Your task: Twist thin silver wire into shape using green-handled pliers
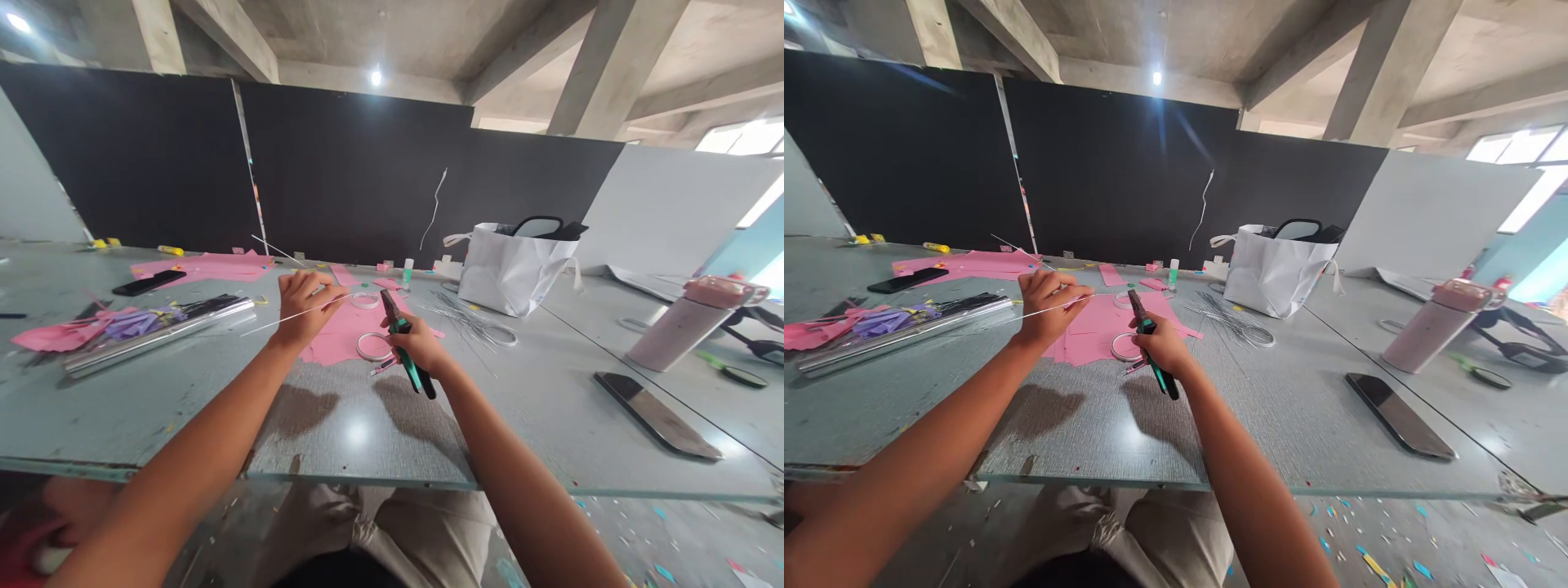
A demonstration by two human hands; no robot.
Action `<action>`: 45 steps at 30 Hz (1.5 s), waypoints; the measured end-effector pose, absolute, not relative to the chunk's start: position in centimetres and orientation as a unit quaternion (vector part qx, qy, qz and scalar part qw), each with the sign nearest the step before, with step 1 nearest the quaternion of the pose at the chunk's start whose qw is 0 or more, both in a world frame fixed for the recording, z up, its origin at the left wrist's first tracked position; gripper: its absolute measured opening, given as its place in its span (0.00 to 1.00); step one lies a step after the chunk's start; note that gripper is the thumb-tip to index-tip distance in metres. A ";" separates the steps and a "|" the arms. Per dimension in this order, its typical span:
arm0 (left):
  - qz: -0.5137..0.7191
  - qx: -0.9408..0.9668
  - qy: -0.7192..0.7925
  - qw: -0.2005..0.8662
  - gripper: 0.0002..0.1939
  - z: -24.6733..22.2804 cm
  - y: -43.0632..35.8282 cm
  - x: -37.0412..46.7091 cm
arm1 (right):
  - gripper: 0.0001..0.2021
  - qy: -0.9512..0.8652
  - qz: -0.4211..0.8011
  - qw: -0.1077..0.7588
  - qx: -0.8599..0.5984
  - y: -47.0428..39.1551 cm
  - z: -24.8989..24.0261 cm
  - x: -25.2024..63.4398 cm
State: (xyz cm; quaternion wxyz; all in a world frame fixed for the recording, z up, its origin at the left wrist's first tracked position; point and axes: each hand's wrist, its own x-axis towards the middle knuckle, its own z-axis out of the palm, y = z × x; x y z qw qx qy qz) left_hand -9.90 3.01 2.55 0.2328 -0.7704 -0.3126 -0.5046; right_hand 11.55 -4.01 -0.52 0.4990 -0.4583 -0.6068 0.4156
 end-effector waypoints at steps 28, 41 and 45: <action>-0.517 -0.743 -0.414 -0.095 0.14 2.7 3.9 -8.5 | 0.15 -0.644 0.072 0.439 -0.623 -3.8 -0.5 11.9; -0.541 -0.762 -0.307 0.181 0.09 2.3 3.9 -9.6 | 0.14 -0.632 0.208 0.509 -0.547 -3.3 -0.7 12.0; -0.528 -0.789 -0.262 0.176 0.05 2.1 3.7 -9.2 | 0.14 -0.635 0.223 0.507 -0.538 -3.5 -0.6 11.7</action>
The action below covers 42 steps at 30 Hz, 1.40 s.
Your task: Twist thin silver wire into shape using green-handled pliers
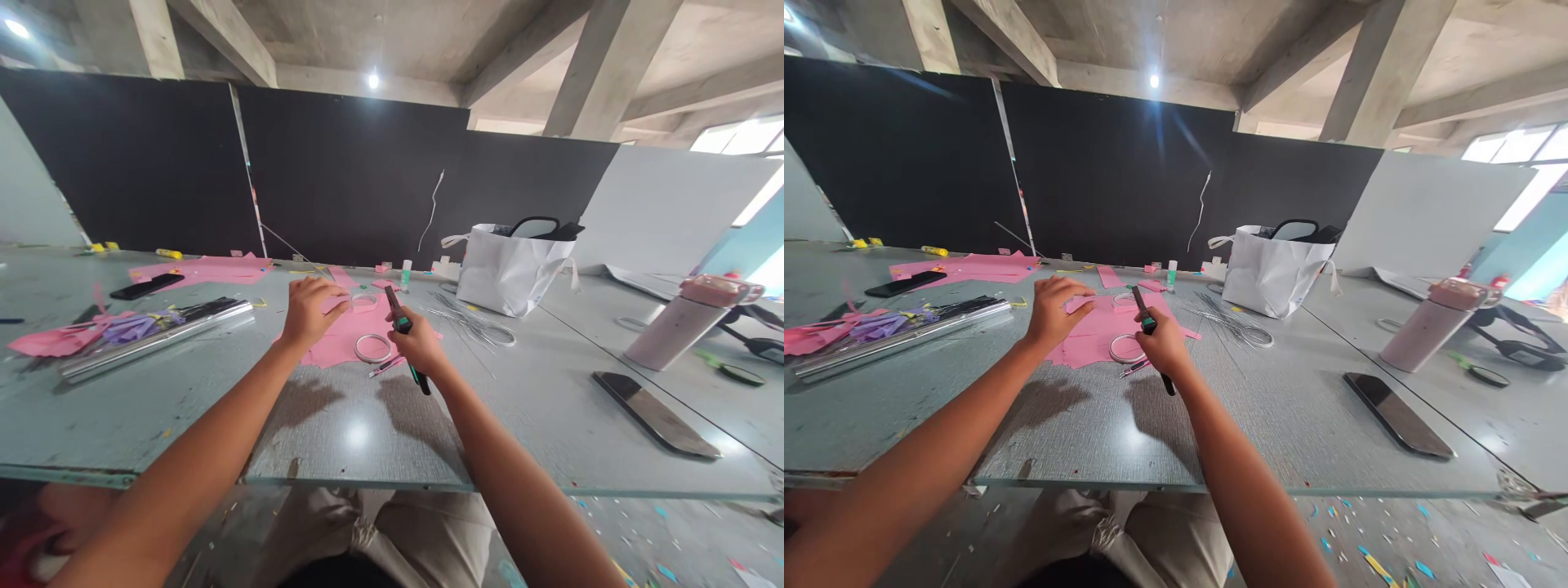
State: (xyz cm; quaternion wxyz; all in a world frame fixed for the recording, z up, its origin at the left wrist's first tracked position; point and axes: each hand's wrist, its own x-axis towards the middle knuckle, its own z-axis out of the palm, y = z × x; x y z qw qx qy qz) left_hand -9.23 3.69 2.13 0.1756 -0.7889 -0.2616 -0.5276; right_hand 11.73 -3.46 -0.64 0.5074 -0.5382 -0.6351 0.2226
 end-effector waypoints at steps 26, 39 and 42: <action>-0.580 -0.786 -0.201 0.076 0.07 3.1 3.0 -9.3 | 0.15 -0.652 0.250 0.495 -0.517 -4.2 -0.4 10.9; -0.555 -0.745 -0.330 -0.166 0.11 4.0 3.1 -8.9 | 0.15 -0.659 0.066 0.452 -0.598 -5.1 0.2 10.5; -0.490 -0.718 -0.347 -0.351 0.13 4.1 3.6 -9.2 | 0.18 -0.667 -0.023 0.411 -0.621 -5.3 0.2 10.8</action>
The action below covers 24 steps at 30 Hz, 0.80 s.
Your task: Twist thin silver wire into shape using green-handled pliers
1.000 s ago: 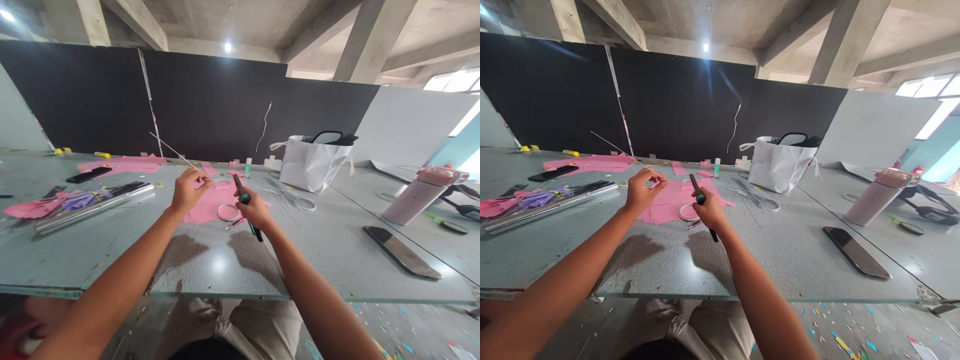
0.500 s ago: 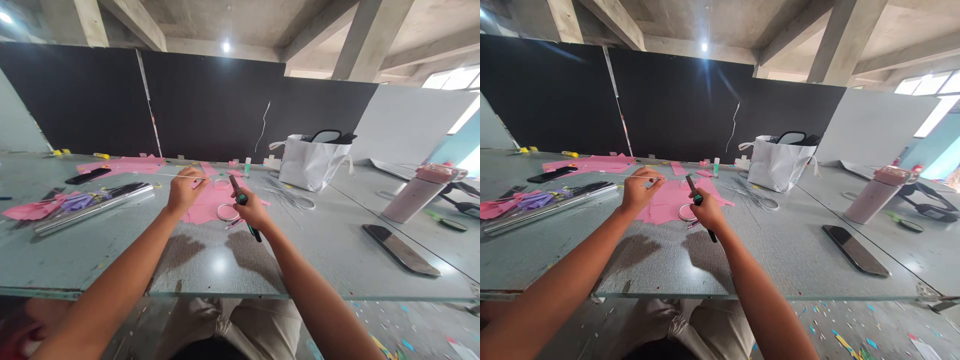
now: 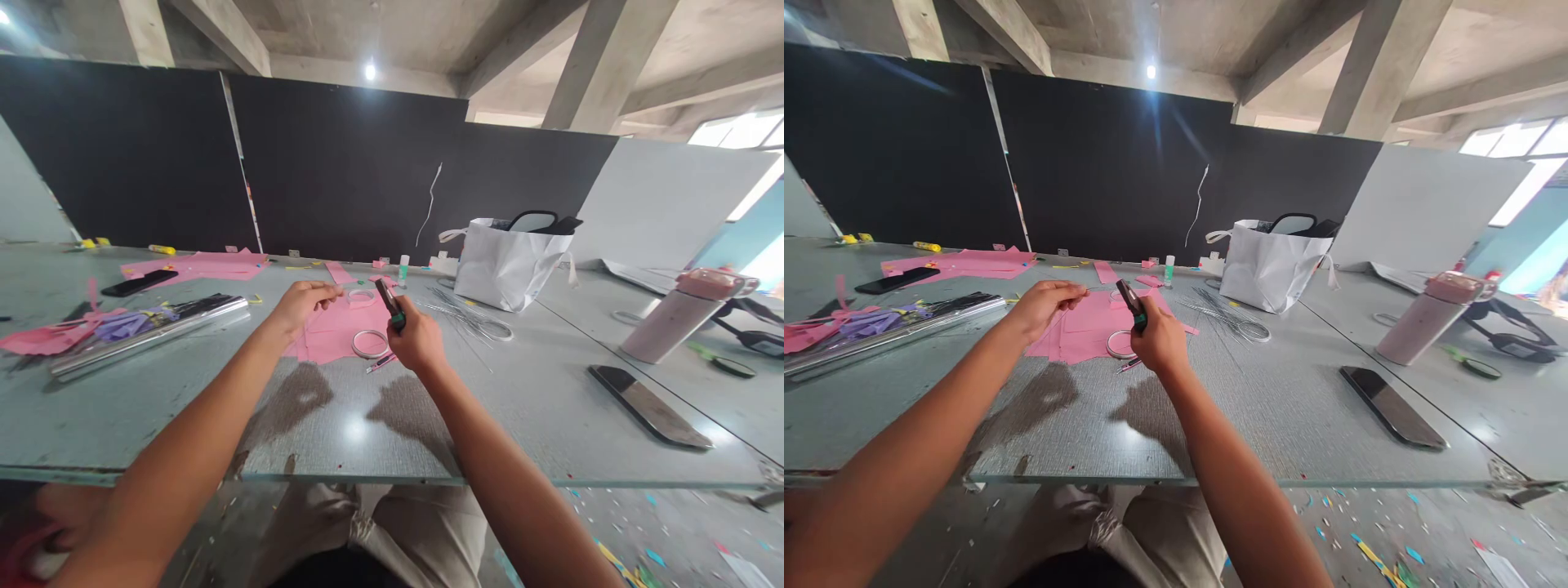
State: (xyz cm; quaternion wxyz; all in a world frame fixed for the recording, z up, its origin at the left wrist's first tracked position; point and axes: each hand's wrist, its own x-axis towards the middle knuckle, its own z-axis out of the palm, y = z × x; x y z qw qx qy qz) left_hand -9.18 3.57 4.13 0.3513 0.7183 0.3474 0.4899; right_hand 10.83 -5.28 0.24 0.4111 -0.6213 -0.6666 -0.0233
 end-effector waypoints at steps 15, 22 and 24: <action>0.566 0.734 0.376 -0.007 0.22 3.8 1.5 -8.8 | 0.17 -0.618 -0.044 0.384 -0.684 -4.3 0.0 11.9; 0.294 0.904 0.288 0.112 0.17 -0.3 -0.9 -4.1 | 0.13 -0.571 0.161 0.517 -0.617 -3.9 0.3 12.9; 0.388 0.836 0.371 0.111 0.14 -0.8 0.7 -4.8 | 0.14 -0.571 0.248 0.529 -0.577 -3.8 0.1 12.6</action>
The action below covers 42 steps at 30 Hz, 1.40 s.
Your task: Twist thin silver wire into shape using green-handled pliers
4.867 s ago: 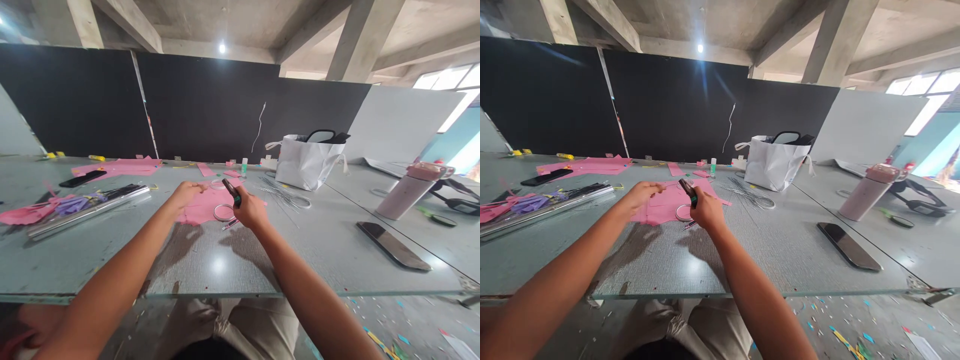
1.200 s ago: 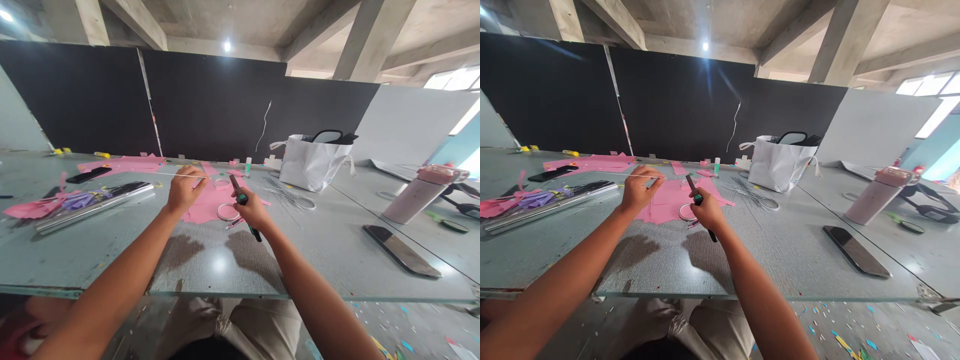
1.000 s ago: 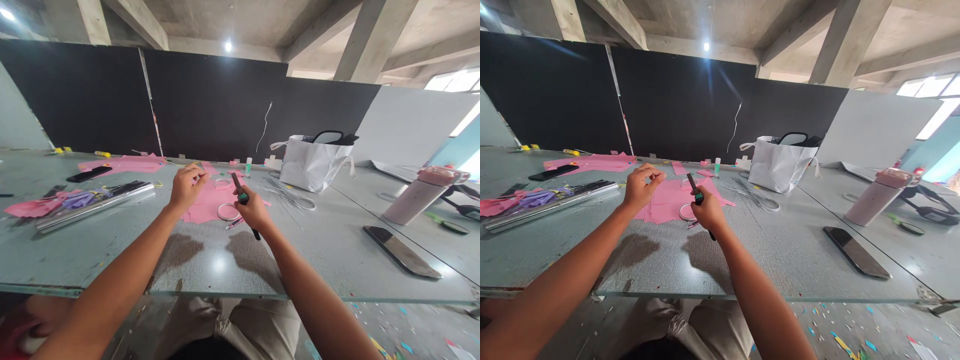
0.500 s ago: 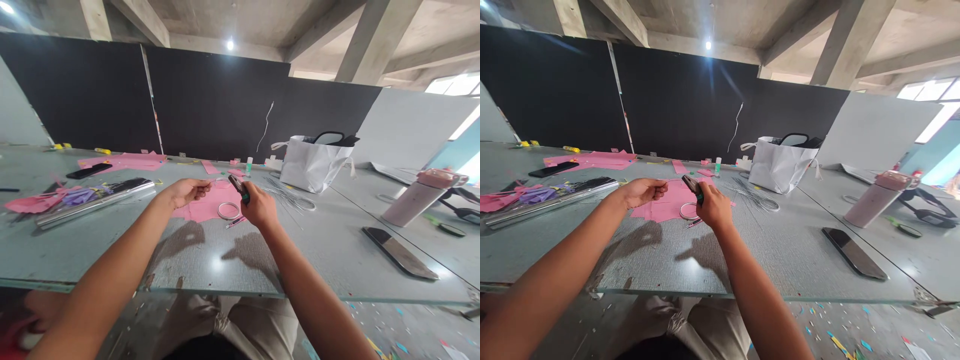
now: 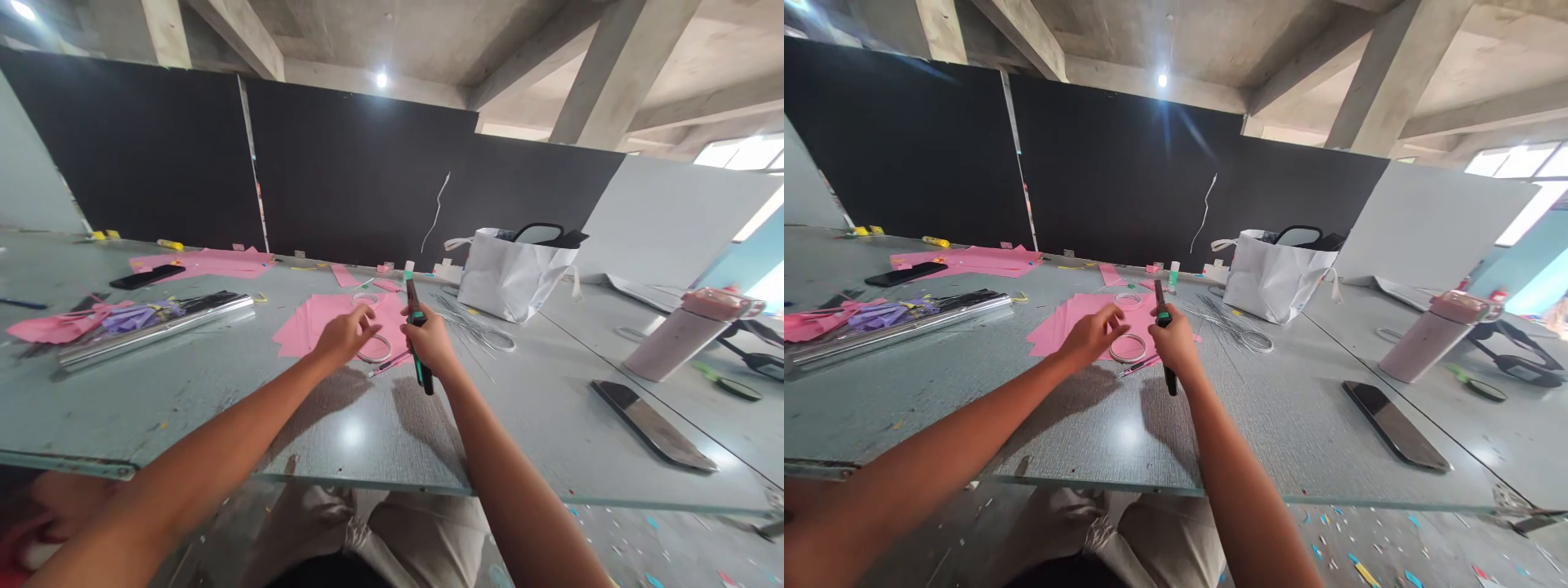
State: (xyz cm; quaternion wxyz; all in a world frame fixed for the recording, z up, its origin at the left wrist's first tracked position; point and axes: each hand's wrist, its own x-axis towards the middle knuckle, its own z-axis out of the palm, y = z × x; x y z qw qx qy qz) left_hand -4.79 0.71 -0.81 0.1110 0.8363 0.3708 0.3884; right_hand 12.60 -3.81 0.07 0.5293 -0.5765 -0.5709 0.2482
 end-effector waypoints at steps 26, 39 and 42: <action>0.529 0.785 0.257 -0.195 0.12 3.1 1.3 -8.7 | 0.15 -0.626 0.203 0.520 -0.544 -5.0 0.1 9.9; 0.590 0.747 0.227 -0.206 0.06 2.9 1.6 -8.7 | 0.16 -0.631 0.211 0.540 -0.516 -4.9 -0.1 9.5; 0.611 0.732 0.233 -0.191 0.05 2.8 1.6 -8.4 | 0.18 -0.635 0.211 0.552 -0.497 -4.7 -0.4 9.3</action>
